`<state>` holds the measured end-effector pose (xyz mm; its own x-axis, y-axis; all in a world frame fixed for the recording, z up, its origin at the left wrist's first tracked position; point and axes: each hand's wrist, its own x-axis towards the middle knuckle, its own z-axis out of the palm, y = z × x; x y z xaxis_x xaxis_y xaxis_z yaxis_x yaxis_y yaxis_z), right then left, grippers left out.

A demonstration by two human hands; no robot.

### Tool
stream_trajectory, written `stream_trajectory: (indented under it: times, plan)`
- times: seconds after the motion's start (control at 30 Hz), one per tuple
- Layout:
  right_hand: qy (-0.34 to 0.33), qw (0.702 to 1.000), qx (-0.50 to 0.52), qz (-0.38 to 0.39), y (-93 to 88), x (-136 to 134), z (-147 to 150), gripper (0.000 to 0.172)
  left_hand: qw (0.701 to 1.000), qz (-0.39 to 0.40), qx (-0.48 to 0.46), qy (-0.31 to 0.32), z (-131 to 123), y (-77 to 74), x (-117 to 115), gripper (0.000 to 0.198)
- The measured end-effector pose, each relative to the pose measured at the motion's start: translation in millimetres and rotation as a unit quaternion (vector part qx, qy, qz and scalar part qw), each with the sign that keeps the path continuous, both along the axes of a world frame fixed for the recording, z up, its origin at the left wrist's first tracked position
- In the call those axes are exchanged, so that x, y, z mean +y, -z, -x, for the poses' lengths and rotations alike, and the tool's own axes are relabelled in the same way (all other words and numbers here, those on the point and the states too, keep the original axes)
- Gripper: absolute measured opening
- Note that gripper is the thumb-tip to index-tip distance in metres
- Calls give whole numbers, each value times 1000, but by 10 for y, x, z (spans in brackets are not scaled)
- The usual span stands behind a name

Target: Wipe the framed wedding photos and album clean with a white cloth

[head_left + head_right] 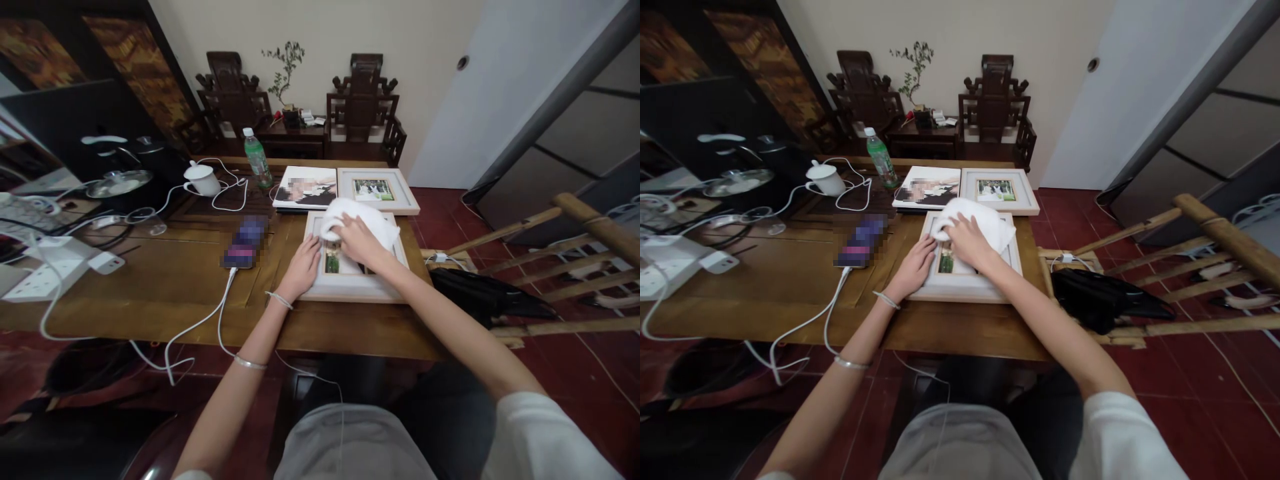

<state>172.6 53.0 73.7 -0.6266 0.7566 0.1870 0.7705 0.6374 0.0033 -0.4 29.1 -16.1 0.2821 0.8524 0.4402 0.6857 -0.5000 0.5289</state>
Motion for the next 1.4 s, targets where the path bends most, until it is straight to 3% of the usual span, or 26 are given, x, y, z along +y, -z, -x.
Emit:
stream_trajectory:
  times: [0.07, 0.17, 0.3, 0.7, 0.8, 0.93, 1.13, 1.27, 1.4]
  plan:
    - [-21, 999, 3, -28, 36, 165, 126, 44, 1000, 0, -1, 0, 0, -12, 0, 39]
    - [-46, 999, -8, -3, 119, 301, 300, 41, 1000, 1, -1, 3, 8, -24, 2, 38]
    - [-4, 999, -26, 28, 159, 349, 303, 38, 1000, 3, -8, 3, 17, -14, 4, 37]
    - [157, 978, -116, 71, -205, 246, -776, 42, 1000, 5, -20, 9, 15, 10, -6, 37]
    - [128, 981, -127, 77, -189, 15, -899, 43, 1000, 1, -25, 5, 17, 22, 0, 37]
    - [55, 986, -130, 92, -204, -489, -964, 43, 1000, -8, -23, 3, 16, 29, -2, 36]
    - [-9, 974, -65, 217, -458, -1075, -970, 43, 1000, -9, -11, 6, 10, 11, -13, 38]
    - [-16, 974, -30, 224, -437, -1047, -882, 47, 1000, -1, -17, 8, 13, 0, -17, 36]
    - [-7, 983, -12, 185, -205, -662, -833, 49, 1000, 0, -12, 8, 21, 2, -11, 36]
